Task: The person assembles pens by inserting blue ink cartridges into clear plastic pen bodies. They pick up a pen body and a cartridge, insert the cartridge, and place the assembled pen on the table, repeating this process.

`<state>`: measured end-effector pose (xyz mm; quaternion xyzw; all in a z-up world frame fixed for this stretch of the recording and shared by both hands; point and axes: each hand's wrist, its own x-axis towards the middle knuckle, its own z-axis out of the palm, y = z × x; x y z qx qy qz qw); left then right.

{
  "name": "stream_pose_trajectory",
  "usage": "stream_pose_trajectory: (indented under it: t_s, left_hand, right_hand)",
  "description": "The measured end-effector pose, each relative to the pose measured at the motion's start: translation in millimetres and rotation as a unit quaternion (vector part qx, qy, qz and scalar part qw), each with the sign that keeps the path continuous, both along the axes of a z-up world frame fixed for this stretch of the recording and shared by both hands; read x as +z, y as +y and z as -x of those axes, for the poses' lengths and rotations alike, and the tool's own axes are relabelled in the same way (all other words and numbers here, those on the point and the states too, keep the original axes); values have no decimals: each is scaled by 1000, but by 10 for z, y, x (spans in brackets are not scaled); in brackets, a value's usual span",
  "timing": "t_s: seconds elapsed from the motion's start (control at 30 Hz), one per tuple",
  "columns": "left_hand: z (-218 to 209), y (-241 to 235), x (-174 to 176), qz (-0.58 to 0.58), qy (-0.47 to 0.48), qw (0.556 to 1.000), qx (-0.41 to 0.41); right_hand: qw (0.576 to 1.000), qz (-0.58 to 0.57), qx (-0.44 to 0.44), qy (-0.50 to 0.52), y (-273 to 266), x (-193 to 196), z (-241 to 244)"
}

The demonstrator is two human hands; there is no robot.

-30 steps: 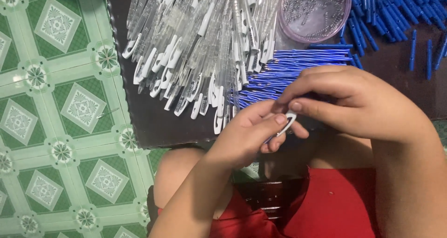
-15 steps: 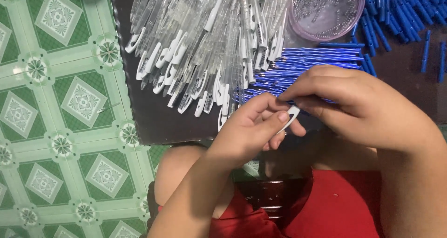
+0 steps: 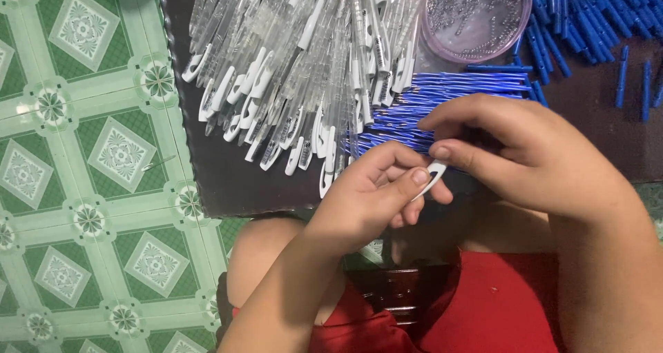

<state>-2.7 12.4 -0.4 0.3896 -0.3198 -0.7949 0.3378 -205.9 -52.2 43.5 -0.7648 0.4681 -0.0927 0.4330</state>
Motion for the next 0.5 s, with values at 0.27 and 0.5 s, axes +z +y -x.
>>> stream_pose_trajectory:
  t_s: [0.27,0.5]
  left_hand:
    - [-59,2,7,-57,67,996,22]
    - [-88,47,-17,-87,187,978,28]
  right_hand:
    - [994,13,1,-106,17,14,35]
    - [976,94,47,-192,75,-89,23]
